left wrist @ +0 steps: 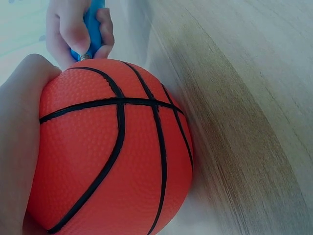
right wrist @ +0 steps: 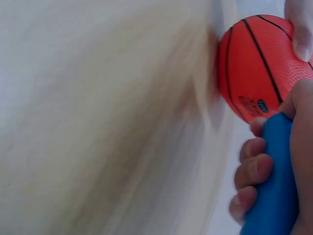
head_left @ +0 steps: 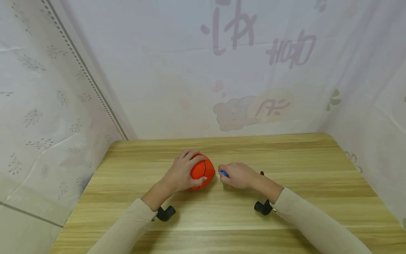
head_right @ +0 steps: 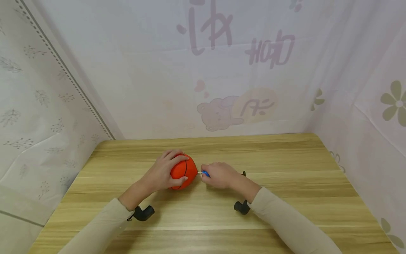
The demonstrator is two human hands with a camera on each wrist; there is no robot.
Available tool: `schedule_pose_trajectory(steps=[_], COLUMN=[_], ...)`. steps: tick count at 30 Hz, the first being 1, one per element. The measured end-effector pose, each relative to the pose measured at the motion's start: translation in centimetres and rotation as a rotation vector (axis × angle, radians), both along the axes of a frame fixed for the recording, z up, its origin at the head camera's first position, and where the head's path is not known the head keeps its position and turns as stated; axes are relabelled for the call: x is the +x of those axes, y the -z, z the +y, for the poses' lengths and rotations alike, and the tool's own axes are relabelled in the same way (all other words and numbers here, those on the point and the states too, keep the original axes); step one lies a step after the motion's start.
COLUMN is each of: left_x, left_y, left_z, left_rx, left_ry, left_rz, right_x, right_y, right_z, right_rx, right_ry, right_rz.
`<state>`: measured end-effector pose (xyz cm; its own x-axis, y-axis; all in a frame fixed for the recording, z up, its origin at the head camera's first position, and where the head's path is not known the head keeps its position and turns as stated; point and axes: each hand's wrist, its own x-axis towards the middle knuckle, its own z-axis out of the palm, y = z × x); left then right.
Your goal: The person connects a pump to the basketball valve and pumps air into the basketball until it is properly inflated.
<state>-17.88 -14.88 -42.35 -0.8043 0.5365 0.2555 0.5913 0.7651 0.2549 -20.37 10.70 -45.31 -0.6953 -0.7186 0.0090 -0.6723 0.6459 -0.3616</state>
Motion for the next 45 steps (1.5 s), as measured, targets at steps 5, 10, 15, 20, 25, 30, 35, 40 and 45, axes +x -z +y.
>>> schedule_pose_trajectory(steps=[5,10,15,20,25,30,35,40,45], left_x=[-0.03,0.0,0.05,0.06,0.11,0.18,0.19,0.14,0.17], left_y=[0.05,0.07,0.06,0.16,0.3,0.25,0.28,0.35,0.38], left_z=[0.04,0.03,0.08,0.15,0.21,0.27,0.23,0.26,0.27], left_rx=[0.001,-0.003,0.0,0.0,-0.002,0.008,0.013,0.021,0.037], left_ry=[0.0,-0.005,0.0,0.01,0.017,0.021,0.018,0.018,0.022], left_rz=[-0.001,0.001,0.006,0.017,0.024,0.021,0.014,0.011,0.02], right_x=[0.05,0.24,0.34,0.27,0.25,0.34,0.44,0.56,0.69], right_y=[0.47,0.42,0.34,0.34,0.21,0.04,-0.06,0.05,0.2], right_z=[0.12,0.14,0.24,0.35,0.41,0.48,0.53,0.59,0.65], right_rx=[0.037,0.032,0.021,-0.006,-0.044,-0.059,-0.028,0.031,0.082], right_ry=[-0.011,-0.018,-0.015,-0.008,-0.001,0.003,0.006,-0.014,-0.033], right_rz=[0.131,0.182,0.159,0.075,-0.026,-0.056,-0.019,0.12,0.294])
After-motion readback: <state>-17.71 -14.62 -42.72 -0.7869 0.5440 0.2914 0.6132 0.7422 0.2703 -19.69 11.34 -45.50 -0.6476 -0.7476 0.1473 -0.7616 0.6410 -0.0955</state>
